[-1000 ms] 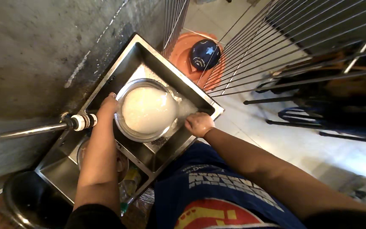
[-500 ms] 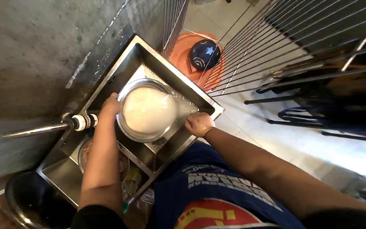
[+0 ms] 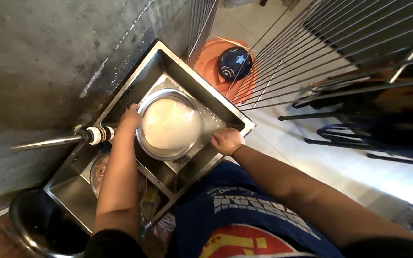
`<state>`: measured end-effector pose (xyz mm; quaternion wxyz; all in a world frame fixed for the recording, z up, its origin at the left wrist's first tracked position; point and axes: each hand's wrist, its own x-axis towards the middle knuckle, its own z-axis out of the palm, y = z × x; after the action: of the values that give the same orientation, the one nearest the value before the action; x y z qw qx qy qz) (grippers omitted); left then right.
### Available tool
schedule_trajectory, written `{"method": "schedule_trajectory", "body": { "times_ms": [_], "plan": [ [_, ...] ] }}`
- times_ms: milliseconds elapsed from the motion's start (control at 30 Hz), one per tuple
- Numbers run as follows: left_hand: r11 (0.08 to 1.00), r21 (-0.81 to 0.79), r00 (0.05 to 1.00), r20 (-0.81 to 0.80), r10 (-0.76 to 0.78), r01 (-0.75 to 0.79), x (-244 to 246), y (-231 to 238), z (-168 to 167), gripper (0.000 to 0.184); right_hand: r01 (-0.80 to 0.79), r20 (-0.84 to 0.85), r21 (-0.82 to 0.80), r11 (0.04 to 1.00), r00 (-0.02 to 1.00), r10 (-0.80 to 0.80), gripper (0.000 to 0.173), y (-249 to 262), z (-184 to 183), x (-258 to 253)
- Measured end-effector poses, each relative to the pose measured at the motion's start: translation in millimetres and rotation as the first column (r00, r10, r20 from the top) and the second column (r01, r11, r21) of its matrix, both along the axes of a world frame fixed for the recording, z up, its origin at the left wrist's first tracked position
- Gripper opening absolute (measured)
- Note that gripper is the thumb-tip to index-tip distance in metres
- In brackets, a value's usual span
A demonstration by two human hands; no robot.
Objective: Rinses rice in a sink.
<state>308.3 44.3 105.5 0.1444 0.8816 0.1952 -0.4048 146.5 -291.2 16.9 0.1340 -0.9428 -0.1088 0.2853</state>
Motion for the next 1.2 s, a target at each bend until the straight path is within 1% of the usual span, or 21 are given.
{"method": "schedule_trajectory", "body": {
  "times_ms": [133, 367, 800, 1200],
  "plan": [
    [1.0, -0.001, 1.0, 0.002, -0.008, 0.008, 0, 0, -2, 0.041, 0.0, 0.002, 0.004, 1.0, 1.0, 0.0, 0.037, -1, 1, 0],
    [0.999, -0.03, 1.0, 0.005, -0.014, 0.014, -2, -7, 11, 0.039, -0.005, -0.006, 0.003, 1.0, 1.0, 0.005, 0.037, 0, 3, 0],
    [0.998, -0.035, 0.999, 0.003, -0.045, 0.045, -4, -11, 14, 0.037, -0.003, -0.033, -0.007, 1.0, 0.999, 0.003, 0.037, 0, 3, 2],
    [0.997, -0.032, 0.997, 0.003, -0.071, 0.071, -7, -16, 19, 0.037, -0.009, -0.014, 0.0, 1.0, 1.0, 0.009, 0.038, 0, 3, 1]
  ]
}}
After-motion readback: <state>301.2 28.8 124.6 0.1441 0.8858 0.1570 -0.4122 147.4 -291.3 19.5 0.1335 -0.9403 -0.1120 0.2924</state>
